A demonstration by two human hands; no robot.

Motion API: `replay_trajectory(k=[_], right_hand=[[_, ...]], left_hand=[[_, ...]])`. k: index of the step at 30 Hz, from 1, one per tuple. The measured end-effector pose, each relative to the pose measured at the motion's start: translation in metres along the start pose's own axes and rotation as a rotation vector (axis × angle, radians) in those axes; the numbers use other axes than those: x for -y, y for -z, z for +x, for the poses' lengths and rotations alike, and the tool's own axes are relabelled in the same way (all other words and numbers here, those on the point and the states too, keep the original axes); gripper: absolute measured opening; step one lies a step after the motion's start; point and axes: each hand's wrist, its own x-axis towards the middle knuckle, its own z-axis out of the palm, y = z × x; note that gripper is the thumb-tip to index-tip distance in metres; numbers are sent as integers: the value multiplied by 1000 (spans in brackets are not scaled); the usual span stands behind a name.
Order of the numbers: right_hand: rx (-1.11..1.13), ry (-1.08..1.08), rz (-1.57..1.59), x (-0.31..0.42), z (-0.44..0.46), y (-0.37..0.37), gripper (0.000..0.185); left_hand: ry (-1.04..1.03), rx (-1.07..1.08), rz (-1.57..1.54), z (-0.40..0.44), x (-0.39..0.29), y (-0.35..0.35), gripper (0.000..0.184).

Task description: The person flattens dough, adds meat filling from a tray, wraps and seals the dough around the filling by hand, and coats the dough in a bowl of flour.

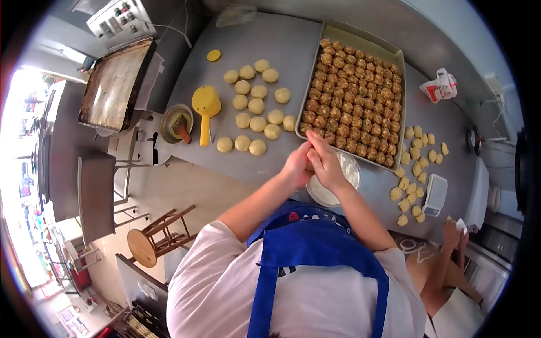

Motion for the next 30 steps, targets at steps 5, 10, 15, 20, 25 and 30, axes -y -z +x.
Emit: replay_trajectory(k=[5,10,15,20,25,30], right_hand=[[-235,-196,-434,-42,-51,-1,69],[-61,-222,-630,-45,-134,6,70],[117,-128,-709,-50,-162,2,69],[35,-86,-661,-41,-162,14,66],[-288,136,-381,-7,-122,32,51],[-608,102,-338,-90,-129,113,4]], left_hand=[[-449,-150,459,99,-93,47,39],[-1160,-275,1407,167,-189,9,59],[-1135,-230,1877,200,-160,13,55],[-339,204,846,103,-27,-7,65],[469,273,-41,52,55,-20,82],[422,227,-293,26,75,-31,83]])
